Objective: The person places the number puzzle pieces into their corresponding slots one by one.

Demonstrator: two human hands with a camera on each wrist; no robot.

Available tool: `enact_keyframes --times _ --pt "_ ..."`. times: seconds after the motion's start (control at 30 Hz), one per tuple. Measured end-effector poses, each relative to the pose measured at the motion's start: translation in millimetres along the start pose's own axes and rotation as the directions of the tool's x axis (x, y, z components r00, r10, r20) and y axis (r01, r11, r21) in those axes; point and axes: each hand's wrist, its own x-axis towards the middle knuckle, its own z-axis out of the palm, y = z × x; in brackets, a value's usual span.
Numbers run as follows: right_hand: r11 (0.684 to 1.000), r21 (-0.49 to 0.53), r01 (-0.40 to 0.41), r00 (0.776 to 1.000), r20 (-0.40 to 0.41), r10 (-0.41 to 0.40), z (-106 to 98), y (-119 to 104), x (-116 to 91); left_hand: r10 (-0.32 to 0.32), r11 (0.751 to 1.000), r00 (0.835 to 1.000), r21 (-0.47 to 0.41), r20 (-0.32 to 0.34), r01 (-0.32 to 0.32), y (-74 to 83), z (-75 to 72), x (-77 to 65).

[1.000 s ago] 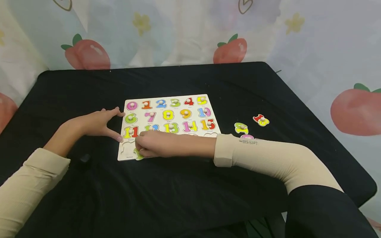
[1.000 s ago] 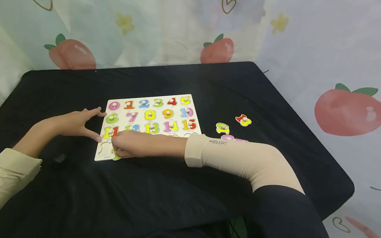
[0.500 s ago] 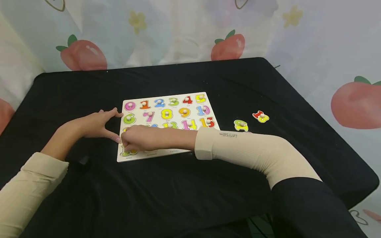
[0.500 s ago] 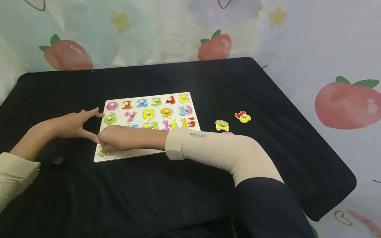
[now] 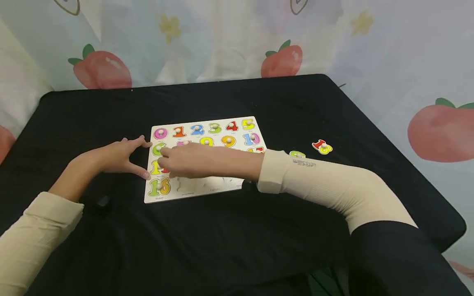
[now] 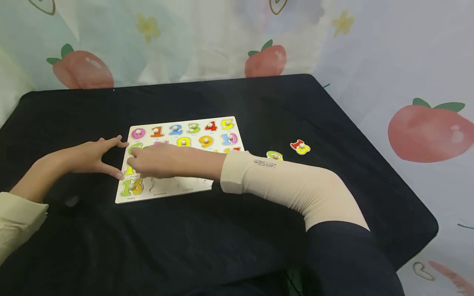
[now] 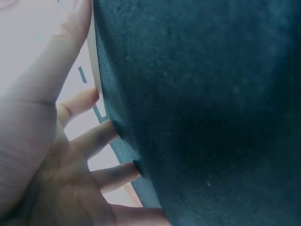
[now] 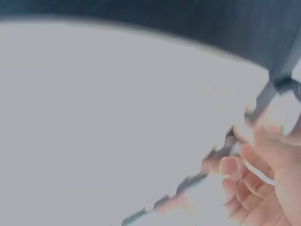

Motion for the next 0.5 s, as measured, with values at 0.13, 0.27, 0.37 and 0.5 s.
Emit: enact_keyframes --times 0.13,0.27,0.37,0.5 --pt "0.998 -0.017 -0.057 0.998 -0.037 0.057 -9 33 -38 -0.007 1.0 1.0 0.005 -0.012 0.007 -0.9 2.5 1.5" --pt "0.985 0.055 -0.166 0.986 0.032 0.164 -4 62 -76 -0.013 1.0 1.0 0.003 -0.023 0.013 0.1 4.3 3.7" --pt "0.949 0.121 -0.292 0.953 0.12 0.278 7 78 -102 -0.021 1.0 1.0 -0.005 -0.017 0.021 1.9 5.3 4.5" --pt "0.898 0.156 -0.411 0.907 0.17 0.386 19 99 -139 -0.014 1.0 1.0 0.0 -0.008 0.014 5.6 3.4 5.9"
